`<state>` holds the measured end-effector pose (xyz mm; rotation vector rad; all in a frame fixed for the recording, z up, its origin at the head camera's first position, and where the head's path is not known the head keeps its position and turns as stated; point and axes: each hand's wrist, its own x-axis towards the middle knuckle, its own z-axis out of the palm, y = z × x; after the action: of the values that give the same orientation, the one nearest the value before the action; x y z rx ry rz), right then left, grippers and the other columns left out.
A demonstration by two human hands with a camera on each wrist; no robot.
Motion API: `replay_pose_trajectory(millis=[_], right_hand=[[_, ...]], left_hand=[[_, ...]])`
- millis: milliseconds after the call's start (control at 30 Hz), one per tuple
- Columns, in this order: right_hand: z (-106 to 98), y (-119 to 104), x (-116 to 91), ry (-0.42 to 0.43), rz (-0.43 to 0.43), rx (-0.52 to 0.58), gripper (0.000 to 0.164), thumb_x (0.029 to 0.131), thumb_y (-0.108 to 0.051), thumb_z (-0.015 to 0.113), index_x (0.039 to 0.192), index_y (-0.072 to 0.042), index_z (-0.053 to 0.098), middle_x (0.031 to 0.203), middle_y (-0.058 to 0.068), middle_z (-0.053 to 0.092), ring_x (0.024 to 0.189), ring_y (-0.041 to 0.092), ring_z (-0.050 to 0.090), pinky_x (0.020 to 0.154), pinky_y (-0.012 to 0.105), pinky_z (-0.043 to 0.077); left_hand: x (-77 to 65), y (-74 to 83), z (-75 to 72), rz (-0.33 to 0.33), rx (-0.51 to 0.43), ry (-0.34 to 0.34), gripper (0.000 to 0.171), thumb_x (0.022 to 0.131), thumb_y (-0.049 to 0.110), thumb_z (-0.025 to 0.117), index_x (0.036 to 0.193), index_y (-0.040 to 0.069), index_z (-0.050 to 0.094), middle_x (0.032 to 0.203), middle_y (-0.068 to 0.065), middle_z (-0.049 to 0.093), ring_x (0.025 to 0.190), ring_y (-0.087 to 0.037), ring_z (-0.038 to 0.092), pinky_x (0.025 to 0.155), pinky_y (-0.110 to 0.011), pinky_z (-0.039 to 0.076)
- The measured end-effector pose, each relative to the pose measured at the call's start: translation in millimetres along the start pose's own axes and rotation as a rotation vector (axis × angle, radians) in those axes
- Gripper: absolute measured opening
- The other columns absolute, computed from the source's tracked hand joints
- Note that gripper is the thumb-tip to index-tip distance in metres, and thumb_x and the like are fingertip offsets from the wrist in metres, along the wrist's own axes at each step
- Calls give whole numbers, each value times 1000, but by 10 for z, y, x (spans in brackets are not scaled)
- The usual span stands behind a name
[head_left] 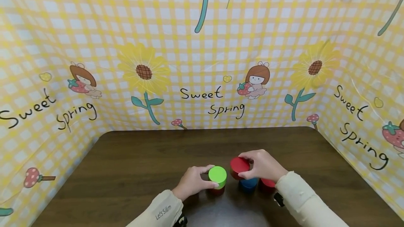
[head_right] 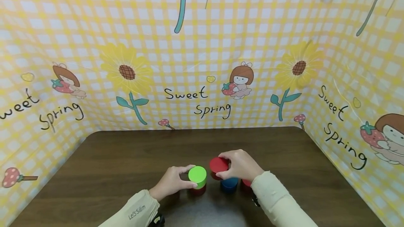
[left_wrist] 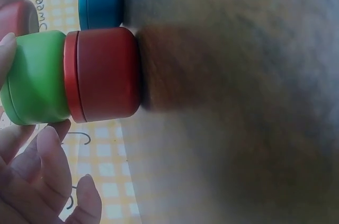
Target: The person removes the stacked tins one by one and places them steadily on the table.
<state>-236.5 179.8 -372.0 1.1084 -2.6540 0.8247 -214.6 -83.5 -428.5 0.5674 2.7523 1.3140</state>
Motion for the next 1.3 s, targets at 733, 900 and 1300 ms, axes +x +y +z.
replay_pose_trajectory(millis=[733, 900, 1300], right_hand=[[-140, 236, -186, 14, 32, -54, 39, 74, -27, 81, 102, -2, 70, 83, -4, 67, 64, 0, 52, 58, 21, 48], [-162, 267, -226, 21, 34, -49, 39, 74, -26, 81, 102, -1, 70, 84, -2, 68, 66, 1, 53, 59, 22, 49], [-220, 353, -363, 34, 46, -84, 40, 73, -25, 81, 102, 1, 69, 87, 0, 69, 71, 3, 57, 63, 25, 51]], left_hand=[[-87, 113, -25, -37, 55, -20, 64, 76, 32, 81, 131, 7, 59, 123, -16, 62, 95, -21, 61, 70, -33, 46], [-98, 112, -17, -34, 68, -10, 64, 76, 31, 81, 131, 7, 59, 123, -17, 62, 80, -12, 55, 61, -28, 40], [-97, 79, 7, -16, 7, 17, 63, 75, 28, 82, 130, 5, 60, 120, -17, 64, 111, -31, 59, 80, -40, 50]])
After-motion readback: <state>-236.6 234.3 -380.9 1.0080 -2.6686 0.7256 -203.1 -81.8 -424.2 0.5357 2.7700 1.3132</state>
